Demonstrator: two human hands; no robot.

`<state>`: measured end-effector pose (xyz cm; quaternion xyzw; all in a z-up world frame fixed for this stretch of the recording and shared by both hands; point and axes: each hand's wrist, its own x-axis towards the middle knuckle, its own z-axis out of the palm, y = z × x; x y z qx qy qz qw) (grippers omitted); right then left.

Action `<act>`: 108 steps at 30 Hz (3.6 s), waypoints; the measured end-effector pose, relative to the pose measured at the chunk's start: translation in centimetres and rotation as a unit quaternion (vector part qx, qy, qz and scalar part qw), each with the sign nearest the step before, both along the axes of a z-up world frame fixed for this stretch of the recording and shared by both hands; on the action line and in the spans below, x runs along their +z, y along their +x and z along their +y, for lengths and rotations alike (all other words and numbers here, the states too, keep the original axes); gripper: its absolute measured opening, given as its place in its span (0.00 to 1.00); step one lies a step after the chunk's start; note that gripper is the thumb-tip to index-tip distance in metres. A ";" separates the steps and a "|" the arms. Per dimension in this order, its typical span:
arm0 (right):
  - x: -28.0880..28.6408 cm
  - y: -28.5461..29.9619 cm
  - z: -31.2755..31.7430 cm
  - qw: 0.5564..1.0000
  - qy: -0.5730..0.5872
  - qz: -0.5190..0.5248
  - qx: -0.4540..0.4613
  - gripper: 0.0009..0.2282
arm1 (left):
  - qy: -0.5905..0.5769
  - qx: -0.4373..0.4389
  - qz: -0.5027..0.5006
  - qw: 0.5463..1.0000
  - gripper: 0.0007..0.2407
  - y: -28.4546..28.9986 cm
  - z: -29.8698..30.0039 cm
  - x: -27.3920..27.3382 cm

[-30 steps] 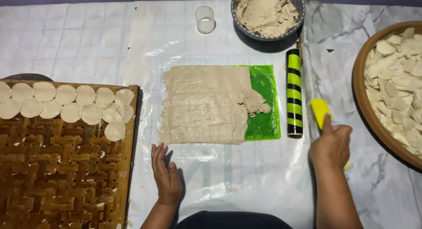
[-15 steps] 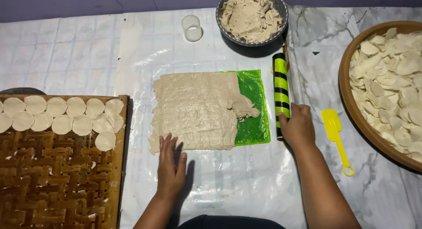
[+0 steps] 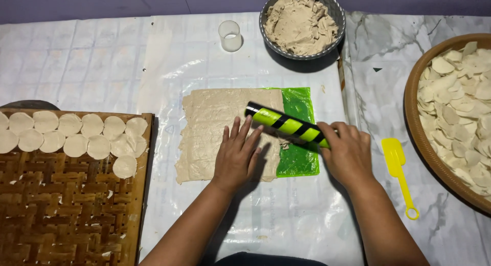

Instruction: The person is flattening dough using a rolling pin and then cutting circular shapes with a cutter.

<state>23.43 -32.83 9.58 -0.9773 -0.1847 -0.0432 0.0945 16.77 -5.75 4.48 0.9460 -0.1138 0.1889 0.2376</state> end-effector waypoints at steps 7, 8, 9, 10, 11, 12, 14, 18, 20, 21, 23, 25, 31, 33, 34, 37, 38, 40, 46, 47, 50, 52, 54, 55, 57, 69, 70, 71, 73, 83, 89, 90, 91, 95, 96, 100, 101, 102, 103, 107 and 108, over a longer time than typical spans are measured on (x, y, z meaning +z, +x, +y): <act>-3.8 1.3 2.0 0.996 -0.007 0.008 0.090 0.27 | 0.025 0.038 0.065 0.997 0.21 2.7 -1.1 -3.0; -4.3 1.2 2.2 0.996 -0.005 0.009 0.085 0.27 | 0.020 0.040 0.061 0.997 0.22 2.6 -1.2 -3.2; -4.8 1.0 2.2 0.997 -0.004 0.011 0.081 0.27 | 0.015 0.042 0.057 0.997 0.22 2.4 -1.3 -3.4; -5.6 1.5 2.3 0.996 -0.004 0.014 0.082 0.27 | 0.016 0.044 0.060 0.997 0.22 2.7 -1.3 -3.3; -6.4 2.1 2.2 0.998 -0.010 0.017 0.068 0.27 | 0.021 0.051 0.057 0.997 0.21 3.3 -1.4 -3.1; -7.2 2.7 2.2 0.998 -0.016 0.019 0.053 0.27 | 0.026 0.058 0.055 0.997 0.20 3.8 -1.4 -3.0; -8.3 5.0 2.5 0.998 -0.028 0.026 0.044 0.26 | 0.034 0.061 0.050 0.996 0.20 5.8 -1.0 -3.9; -9.3 10.1 3.2 0.998 -0.028 0.054 0.023 0.23 | 0.064 0.082 0.134 0.986 0.20 10.7 -0.5 -3.6; -8.9 12.8 3.9 0.998 -0.012 0.057 0.022 0.22 | 0.084 0.089 0.144 0.982 0.21 13.5 -0.2 -3.9; -8.8 14.1 4.2 0.998 0.004 0.059 0.018 0.22 | 0.104 0.093 0.152 0.978 0.22 14.9 -0.2 -4.1; -8.8 16.4 4.5 0.999 0.013 0.026 0.017 0.20 | 0.104 0.100 0.186 0.972 0.24 17.3 0.2 -3.5; -9.1 18.2 4.7 1.000 0.023 -0.009 0.014 0.19 | 0.104 0.106 0.219 0.964 0.25 19.4 0.5 -2.9; -9.8 19.5 3.4 0.984 0.082 -0.156 -0.015 0.18 | 0.103 0.136 0.281 0.944 0.28 22.6 1.0 -2.5; -7.9 17.8 3.6 0.982 0.151 -0.103 -0.036 0.17 | 0.059 0.142 0.247 0.957 0.28 22.8 1.3 -3.3; -7.5 16.8 3.3 0.982 0.152 -0.104 -0.036 0.17 | 0.059 0.142 0.246 0.957 0.28 22.8 1.6 -3.3; -6.3 14.2 3.1 0.986 0.159 0.017 0.036 0.11 | -0.053 0.114 0.173 0.977 0.26 22.7 2.4 -3.1; -5.7 13.9 3.3 0.988 0.123 0.045 0.086 0.13 | -0.162 0.111 0.144 0.970 0.24 22.6 2.6 -2.8; -5.1 14.1 3.4 0.984 0.085 0.075 0.135 0.19 | -0.271 0.107 0.115 0.950 0.21 22.6 3.1 -3.4; -4.7 15.7 1.3 0.979 0.071 0.141 0.130 0.24 | -0.354 0.111 -0.057 0.927 0.19 21.4 3.9 -1.1; -3.6 14.8 1.3 0.980 0.070 0.138 0.125 0.24 | -0.292 0.125 -0.059 0.946 0.21 20.6 3.9 -0.2; -2.3 11.3 1.8 0.985 0.027 0.126 0.119 0.25 | -0.171 0.150 -0.040 0.973 0.23 18.6 3.7 1.3; -2.5 9.8 1.8 0.987 -0.017 0.115 0.114 0.25 | -0.116 0.158 -0.018 0.980 0.25 17.9 3.1 1.0; -3.1 9.4 1.6 0.987 -0.014 0.118 0.109 0.27 | -0.047 0.164 0.052 0.984 0.27 17.6 2.2 0.1; -3.9 10.2 1.5 0.987 -0.014 0.118 0.109 0.27 | -0.046 0.164 0.052 0.984 0.27 17.8 1.7 -0.5; -5.6 11.5 1.2 0.992 0.036 0.097 0.068 0.23 | -0.007 0.169 0.091 0.981 0.30 17.9 0.4 -1.7; -8.7 7.7 1.5 0.996 -0.025 0.080 -0.018 0.24 | 0.097 0.098 0.190 0.972 0.27 12.3 -0.7 -2.5; -8.6 6.8 1.5 0.996 -0.025 0.079 -0.016 0.24 | 0.097 0.100 0.190 0.972 0.27 11.5 -0.6 -2.6; -8.6 5.8 1.5 0.997 -0.026 0.064 -0.018 0.24 | 0.092 0.098 0.167 0.977 0.25 10.6 -0.7 -2.7; -8.7 3.7 1.4 0.998 -0.027 0.049 -0.019 0.24 | 0.086 0.096 0.145 0.981 0.24 8.8 -0.8 -2.9; -8.3 5.6 1.1 0.990 -0.009 0.124 -0.064 0.26 | 0.110 0.116 0.201 0.966 0.28 10.0 -0.8 -0.8; -9.2 4.2 1.2 0.995 -0.025 0.071 -0.063 0.23 | 0.114 0.097 0.192 0.970 0.28 9.2 -0.8 -2.8; -9.2 3.1 1.0 0.997 -0.027 0.053 -0.050 0.23 | 0.112 0.086 0.168 0.976 0.28 8.3 -0.9 -3.1; -9.1 2.4 0.9 0.997 -0.026 0.051 -0.052 0.23 | 0.113 0.085 0.166 0.976 0.28 7.4 -1.0 -2.8; -8.5 -1.0 1.1 1.000 0.001 0.001 -0.031 0.22 | 0.115 0.077 0.164 0.977 0.26 3.8 -1.2 -2.1; -8.3 -2.1 1.1 1.000 0.010 -0.009 -0.027 0.22 | 0.105 0.077 0.156 0.979 0.25 2.7 -1.3 -2.0; -6.9 -5.5 0.8 0.999 0.021 -0.028 -0.004 0.24 | 0.088 0.050 0.122 0.987 0.25 -1.7 -1.1 -2.2; -6.8 -6.4 0.6 1.000 0.015 -0.020 0.004 0.25 | 0.071 0.034 0.140 0.987 0.26 -2.8 -1.2 -1.8; -6.6 -7.2 0.3 1.000 0.010 -0.012 0.011 0.26 | 0.055 0.019 0.157 0.986 0.27 -3.9 -1.3 -1.3; -6.6 -8.3 0.0 1.000 0.008 -0.012 0.011 0.26 | 0.053 0.018 0.157 0.986 0.27 -5.1 -1.2 -1.5; -6.7 -10.9 -1.6 0.999 0.010 0.019 0.033 0.27 | 0.055 -0.010 0.142 0.988 0.22 -8.3 -0.4 -1.8; -6.7 -11.4 -2.0 0.999 0.004 0.029 0.041 0.27 | 0.065 -0.008 0.169 0.983 0.22 -8.9 0.0 -1.8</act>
